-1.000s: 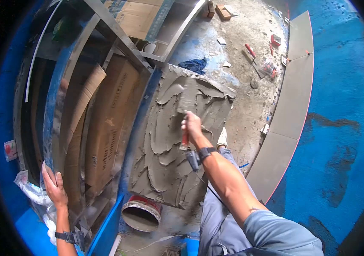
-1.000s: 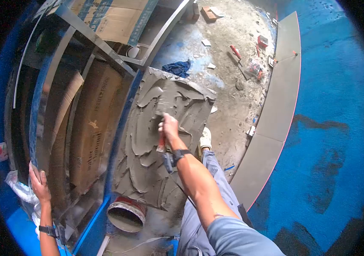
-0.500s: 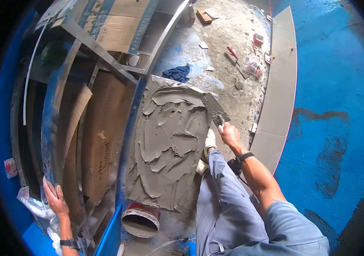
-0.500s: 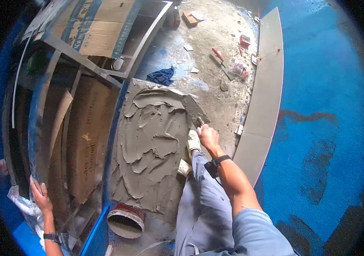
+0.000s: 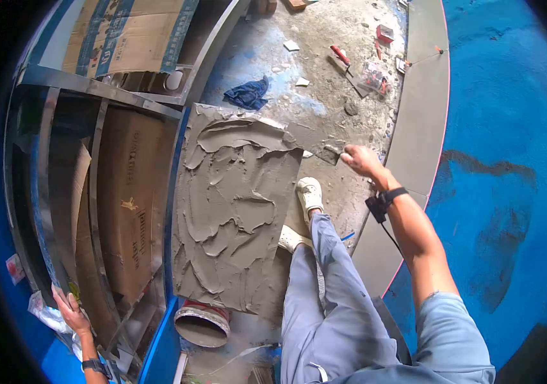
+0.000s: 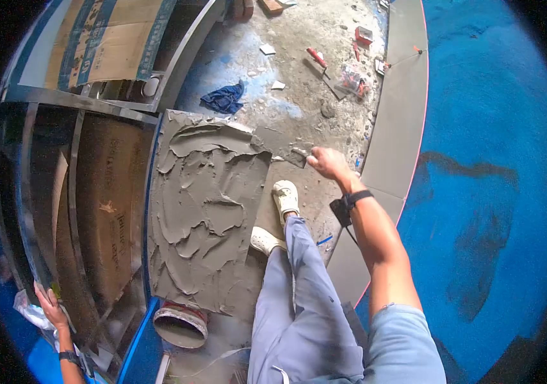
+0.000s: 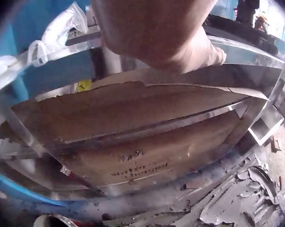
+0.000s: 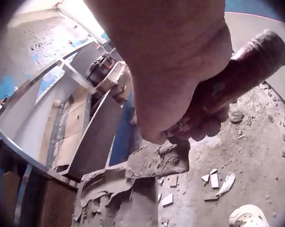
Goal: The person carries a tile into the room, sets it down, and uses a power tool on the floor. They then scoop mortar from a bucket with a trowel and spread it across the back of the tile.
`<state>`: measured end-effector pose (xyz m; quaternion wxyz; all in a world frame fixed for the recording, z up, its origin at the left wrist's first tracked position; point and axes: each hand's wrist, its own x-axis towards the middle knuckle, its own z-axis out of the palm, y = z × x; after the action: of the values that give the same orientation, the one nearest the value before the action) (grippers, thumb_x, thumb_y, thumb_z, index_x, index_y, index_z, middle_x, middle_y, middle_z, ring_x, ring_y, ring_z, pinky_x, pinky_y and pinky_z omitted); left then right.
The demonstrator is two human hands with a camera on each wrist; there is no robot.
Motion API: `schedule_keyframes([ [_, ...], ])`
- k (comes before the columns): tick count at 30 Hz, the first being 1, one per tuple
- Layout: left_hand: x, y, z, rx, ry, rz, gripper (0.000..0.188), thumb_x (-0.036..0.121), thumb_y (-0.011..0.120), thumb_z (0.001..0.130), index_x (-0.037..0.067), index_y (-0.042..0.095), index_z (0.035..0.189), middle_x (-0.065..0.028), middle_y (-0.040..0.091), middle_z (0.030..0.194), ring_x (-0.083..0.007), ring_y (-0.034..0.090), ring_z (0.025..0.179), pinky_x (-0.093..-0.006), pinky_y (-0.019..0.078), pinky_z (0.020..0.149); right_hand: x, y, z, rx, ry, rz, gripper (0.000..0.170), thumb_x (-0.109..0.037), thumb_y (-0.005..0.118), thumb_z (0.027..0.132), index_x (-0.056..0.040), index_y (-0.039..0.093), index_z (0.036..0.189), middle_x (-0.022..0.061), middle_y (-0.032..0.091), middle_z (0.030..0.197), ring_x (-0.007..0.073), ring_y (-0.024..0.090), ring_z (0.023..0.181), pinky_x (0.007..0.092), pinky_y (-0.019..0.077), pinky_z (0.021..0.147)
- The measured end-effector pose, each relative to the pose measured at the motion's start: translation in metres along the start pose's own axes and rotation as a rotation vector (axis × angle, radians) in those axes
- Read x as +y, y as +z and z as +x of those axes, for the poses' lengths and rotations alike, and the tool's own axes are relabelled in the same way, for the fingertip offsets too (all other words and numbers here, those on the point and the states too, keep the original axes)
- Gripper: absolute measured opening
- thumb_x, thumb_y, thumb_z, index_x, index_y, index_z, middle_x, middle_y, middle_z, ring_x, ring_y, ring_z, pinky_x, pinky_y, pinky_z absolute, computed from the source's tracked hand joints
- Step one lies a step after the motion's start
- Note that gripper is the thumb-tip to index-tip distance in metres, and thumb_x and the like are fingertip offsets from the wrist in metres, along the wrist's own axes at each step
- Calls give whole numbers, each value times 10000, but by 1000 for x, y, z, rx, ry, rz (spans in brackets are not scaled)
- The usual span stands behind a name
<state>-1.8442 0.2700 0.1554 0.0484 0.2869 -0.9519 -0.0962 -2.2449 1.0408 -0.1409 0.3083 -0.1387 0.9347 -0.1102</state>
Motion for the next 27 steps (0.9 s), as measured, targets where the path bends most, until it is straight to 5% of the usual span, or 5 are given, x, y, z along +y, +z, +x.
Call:
schedule_keyframes([
  [6,7,-3,0,57,67,345,654,461,437,972,4,347,1431,-214,428,1423,-374,413,1309,-392,306,1086,12,-31,48,29,79,65,379,-397,508,900,-40,628,941,244,651,923,429,614,911,505,476,781],
  [15,2,-10,-10,45,2,507,720,524,440,948,4,346,1438,-224,428,1418,-393,420,1288,-407,339,1063,-69,-29,181,-257,-329,14,427,-425,500,919,-31,665,936,238,657,897,420,623,898,496,483,783],
  [21,-2,-11,-14,21,-99,381,719,518,438,952,4,338,1444,-228,429,1417,-391,405,1305,-403,347,1064,-73,-38,227,-165,-185,113,433,-413,465,931,-21,643,885,240,649,861,422,624,825,499,481,724],
  [23,-8,-13,-16,7,-51,437,713,504,439,957,-8,337,1442,-236,421,1421,-398,402,1304,-406,334,1073,-54,-38,203,-270,-78,340,463,-432,490,928,7,621,861,145,606,639,270,599,579,423,476,588],
  [27,-9,-13,-14,11,-20,564,690,472,439,968,-39,349,1423,-252,420,1418,-406,407,1298,-407,303,1095,-17,-35,116,-389,113,481,409,-373,522,925,6,631,817,42,531,566,153,517,486,348,438,475],
])
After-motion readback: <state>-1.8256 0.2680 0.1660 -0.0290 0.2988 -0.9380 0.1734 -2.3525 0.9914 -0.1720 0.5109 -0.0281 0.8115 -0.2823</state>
